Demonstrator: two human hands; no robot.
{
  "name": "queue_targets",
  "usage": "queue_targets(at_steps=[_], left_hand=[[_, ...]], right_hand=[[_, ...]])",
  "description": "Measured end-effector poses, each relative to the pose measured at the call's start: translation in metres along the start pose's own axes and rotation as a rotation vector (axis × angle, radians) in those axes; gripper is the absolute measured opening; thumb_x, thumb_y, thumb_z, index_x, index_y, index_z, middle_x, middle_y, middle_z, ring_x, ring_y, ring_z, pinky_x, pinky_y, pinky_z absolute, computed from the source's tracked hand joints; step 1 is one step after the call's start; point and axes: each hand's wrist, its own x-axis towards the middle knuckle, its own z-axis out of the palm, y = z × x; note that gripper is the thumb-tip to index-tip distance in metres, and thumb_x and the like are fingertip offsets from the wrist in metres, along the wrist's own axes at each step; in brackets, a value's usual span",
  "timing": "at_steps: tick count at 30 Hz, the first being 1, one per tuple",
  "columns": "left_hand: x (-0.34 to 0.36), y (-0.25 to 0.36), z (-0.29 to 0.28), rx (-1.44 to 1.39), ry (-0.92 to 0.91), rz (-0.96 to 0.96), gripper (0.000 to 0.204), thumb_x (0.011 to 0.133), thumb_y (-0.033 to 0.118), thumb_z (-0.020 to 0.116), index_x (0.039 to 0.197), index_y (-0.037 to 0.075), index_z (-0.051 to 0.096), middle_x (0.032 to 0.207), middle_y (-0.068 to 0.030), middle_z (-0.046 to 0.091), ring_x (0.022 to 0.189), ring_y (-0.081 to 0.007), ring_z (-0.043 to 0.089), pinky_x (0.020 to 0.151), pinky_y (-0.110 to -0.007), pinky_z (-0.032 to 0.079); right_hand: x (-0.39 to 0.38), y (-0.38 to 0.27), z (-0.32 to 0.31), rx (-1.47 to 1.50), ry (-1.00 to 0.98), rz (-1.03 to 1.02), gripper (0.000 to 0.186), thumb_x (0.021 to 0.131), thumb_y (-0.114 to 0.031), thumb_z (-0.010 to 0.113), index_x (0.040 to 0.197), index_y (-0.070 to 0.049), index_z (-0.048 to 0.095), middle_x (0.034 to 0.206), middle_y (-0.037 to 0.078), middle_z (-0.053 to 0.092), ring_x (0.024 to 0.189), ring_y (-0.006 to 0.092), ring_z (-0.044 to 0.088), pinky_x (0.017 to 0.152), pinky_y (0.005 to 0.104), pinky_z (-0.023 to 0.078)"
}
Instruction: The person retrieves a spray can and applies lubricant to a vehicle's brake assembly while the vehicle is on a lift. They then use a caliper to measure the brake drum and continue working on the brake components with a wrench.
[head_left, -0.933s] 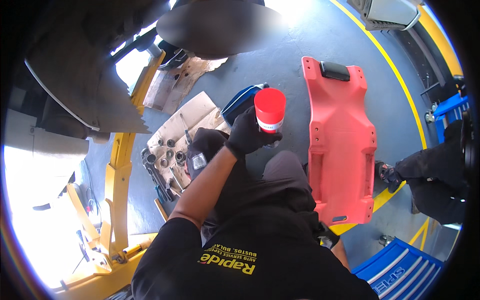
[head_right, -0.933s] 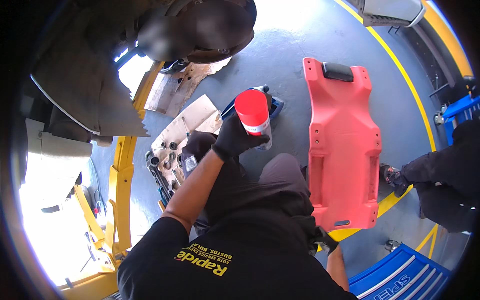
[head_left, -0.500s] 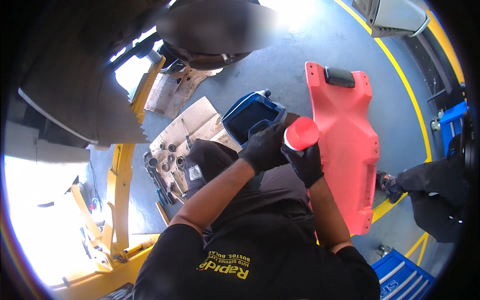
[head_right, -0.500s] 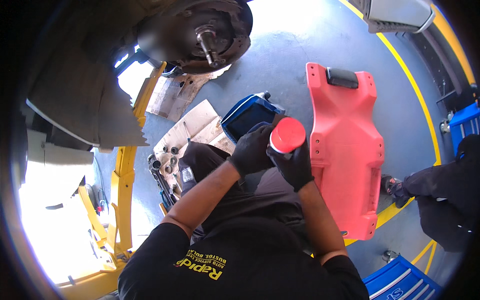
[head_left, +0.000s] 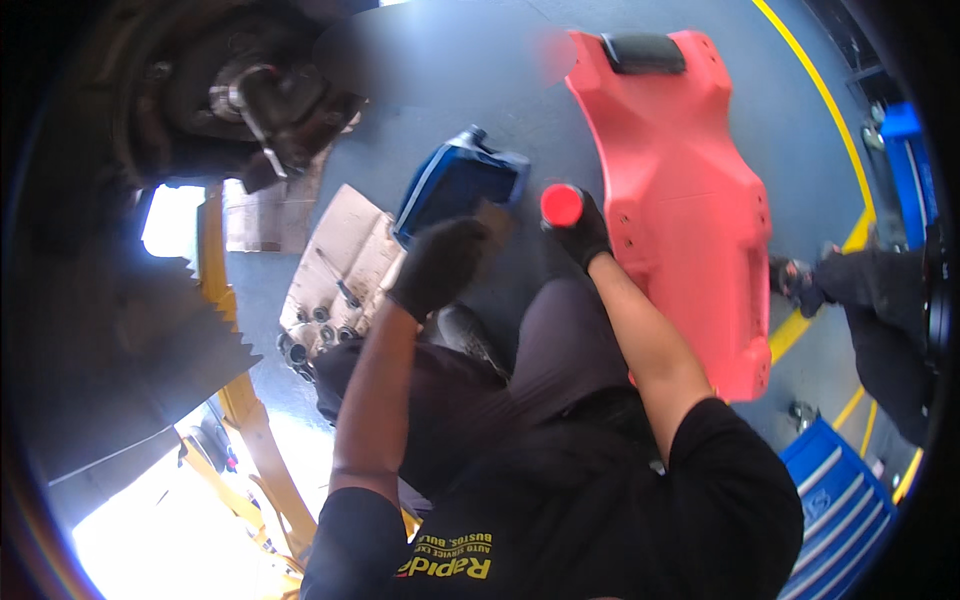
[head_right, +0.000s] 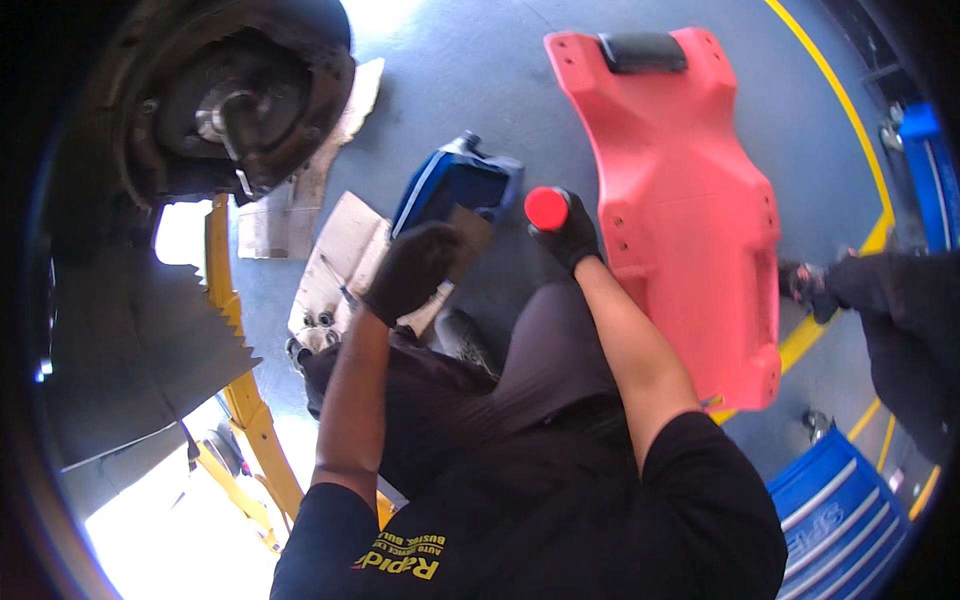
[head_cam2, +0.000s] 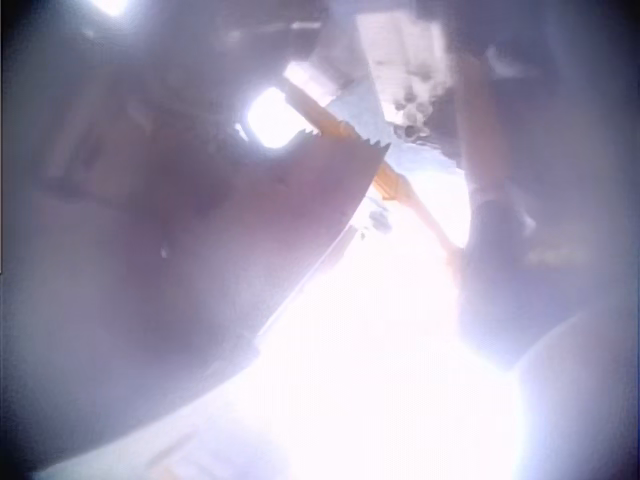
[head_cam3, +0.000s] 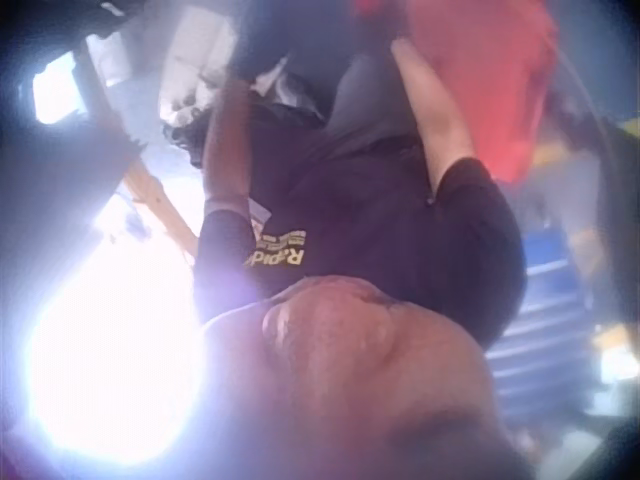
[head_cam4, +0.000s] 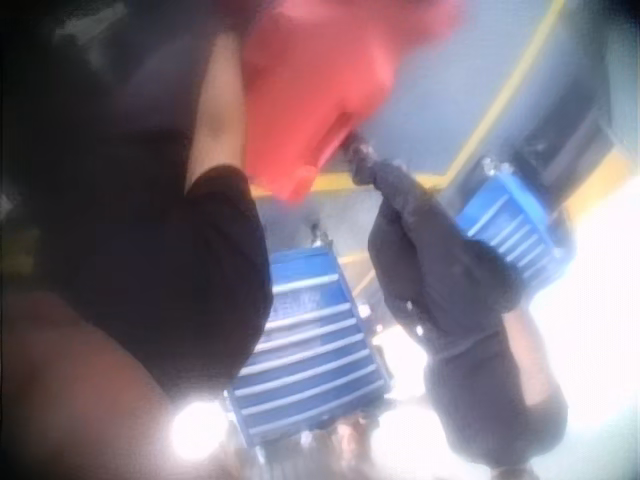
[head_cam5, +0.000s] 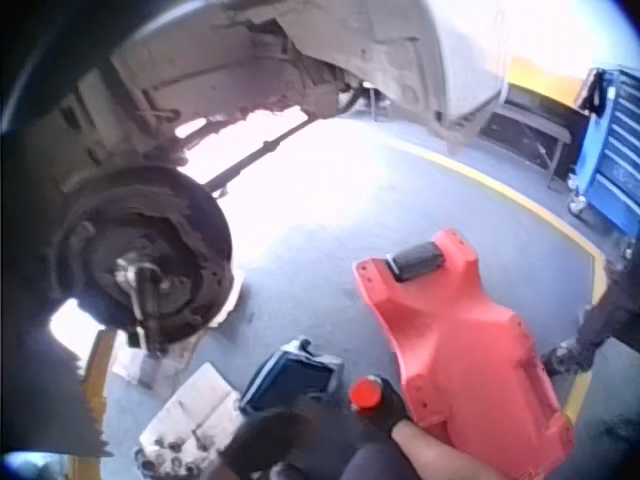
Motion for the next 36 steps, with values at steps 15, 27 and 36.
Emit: queue_targets(at_steps=[15, 27, 36], left_hand=[[-0.008, 0.111, 0.002, 0.571, 0.305, 0.263, 0.071, 0.09, 0.016, 0.065, 0.156, 0.007, 0.039, 0.123, -0.0231, 0.067, 0.106, -0.0403, 0.068, 0.088, -0.049, 0.056], [-0.074, 0.091, -0.033, 0.506, 0.492, 0.438, 0.055, 0.091, 0.033, 0.071, 0.137, 0.005, 0.059, 0.132, -0.0256, 0.061, 0.117, -0.0421, 0.063, 0.099, -0.049, 0.052], [-0.092, 0.069, -0.044, 0.6, 0.331, 0.339, 0.042, 0.09, 0.039, 0.069, 0.117, 0.007, 0.067, 0.113, -0.017, 0.068, 0.104, -0.0365, 0.068, 0.09, -0.05, 0.054]], right_hand=[[0.007, -0.235, -0.085, 1.317, -0.251, 0.272, 0.043, 0.105, -0.018, 0.057, 0.144, -0.003, 0.049, 0.137, 0.009, 0.056, 0.125, 0.0217, 0.055, 0.109, 0.0378, 0.044], [0.167, -0.489, -0.102, -0.114, 0.486, -1.147, 0.024, 0.09, -0.02, 0.069, 0.112, -0.013, 0.076, 0.106, 0.012, 0.071, 0.102, 0.0335, 0.067, 0.094, 0.0458, 0.053], [0.143, -0.518, -0.075, -0.355, 0.216, -0.965, 0.038, 0.097, -0.023, 0.061, 0.134, -0.023, 0.068, 0.138, 0.011, 0.064, 0.132, 0.0333, 0.055, 0.115, 0.0511, 0.041]])
